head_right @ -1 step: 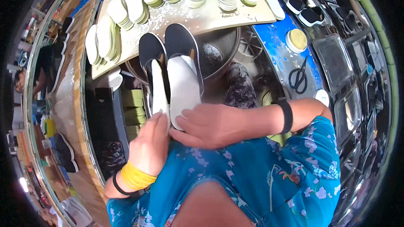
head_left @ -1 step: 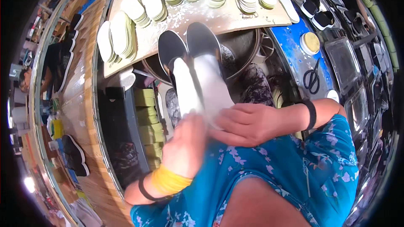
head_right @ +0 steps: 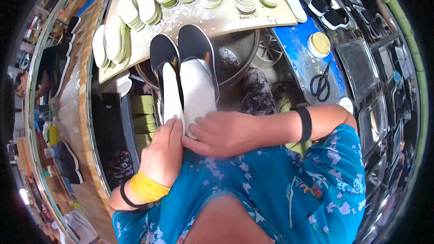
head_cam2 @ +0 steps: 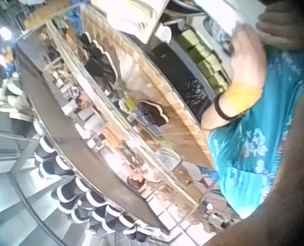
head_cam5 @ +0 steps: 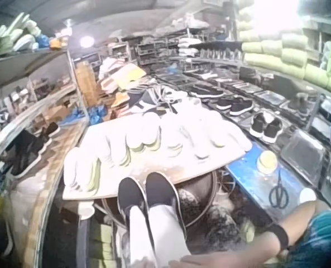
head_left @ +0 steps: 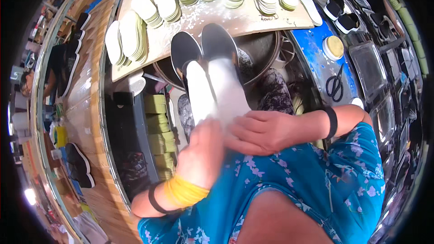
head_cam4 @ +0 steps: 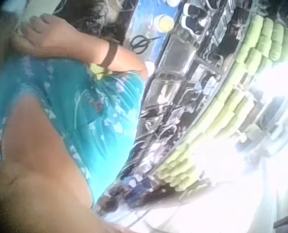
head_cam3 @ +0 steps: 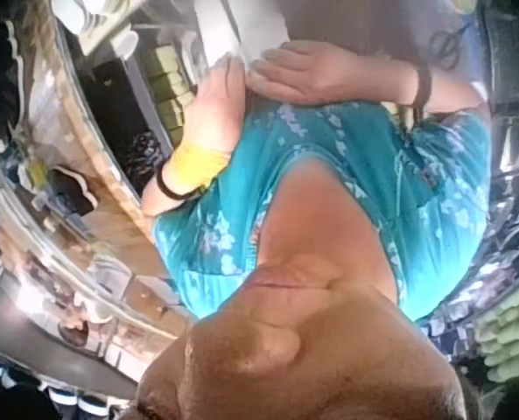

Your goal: Trimming excess material from finished shoes and inserting insoles at a factory workstation.

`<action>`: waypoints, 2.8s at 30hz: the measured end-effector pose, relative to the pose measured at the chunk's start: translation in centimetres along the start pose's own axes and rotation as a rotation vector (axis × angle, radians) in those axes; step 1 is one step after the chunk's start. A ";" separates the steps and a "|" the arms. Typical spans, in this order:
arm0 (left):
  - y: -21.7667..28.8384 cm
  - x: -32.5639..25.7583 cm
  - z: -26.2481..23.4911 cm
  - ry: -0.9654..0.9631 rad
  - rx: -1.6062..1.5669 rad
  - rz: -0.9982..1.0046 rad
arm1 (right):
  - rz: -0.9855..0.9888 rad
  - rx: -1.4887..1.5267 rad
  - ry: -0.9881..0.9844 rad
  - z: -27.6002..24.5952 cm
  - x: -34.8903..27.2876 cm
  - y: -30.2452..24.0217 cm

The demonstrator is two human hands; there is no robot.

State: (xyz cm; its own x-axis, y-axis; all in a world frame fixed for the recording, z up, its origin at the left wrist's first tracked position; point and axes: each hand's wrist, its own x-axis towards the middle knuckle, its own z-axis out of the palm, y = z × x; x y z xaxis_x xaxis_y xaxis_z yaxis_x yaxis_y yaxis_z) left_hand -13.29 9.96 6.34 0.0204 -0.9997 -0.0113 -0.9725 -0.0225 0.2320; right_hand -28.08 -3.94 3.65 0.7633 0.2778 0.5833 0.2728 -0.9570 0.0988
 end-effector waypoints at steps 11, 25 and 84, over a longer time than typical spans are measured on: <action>-9.0 8.9 6.1 0.055 0.302 0.121 | -0.191 0.063 -0.077 4.7 -1.9 3.7; -11.3 15.1 6.3 -0.521 0.103 0.197 | 0.474 0.280 -0.777 8.2 0.5 9.9; -47.9 -34.3 -9.6 0.052 0.525 -1.360 | 1.001 0.159 -0.420 6.2 5.1 16.6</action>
State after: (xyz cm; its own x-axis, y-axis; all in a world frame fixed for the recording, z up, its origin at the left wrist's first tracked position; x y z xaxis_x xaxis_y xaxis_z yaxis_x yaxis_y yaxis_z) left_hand 34.80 45.26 4.91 0.9718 -0.2087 0.1099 -0.1671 -0.9380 -0.3038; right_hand -16.04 -17.87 3.27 0.8116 -0.5840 0.0174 -0.5324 -0.7515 -0.3897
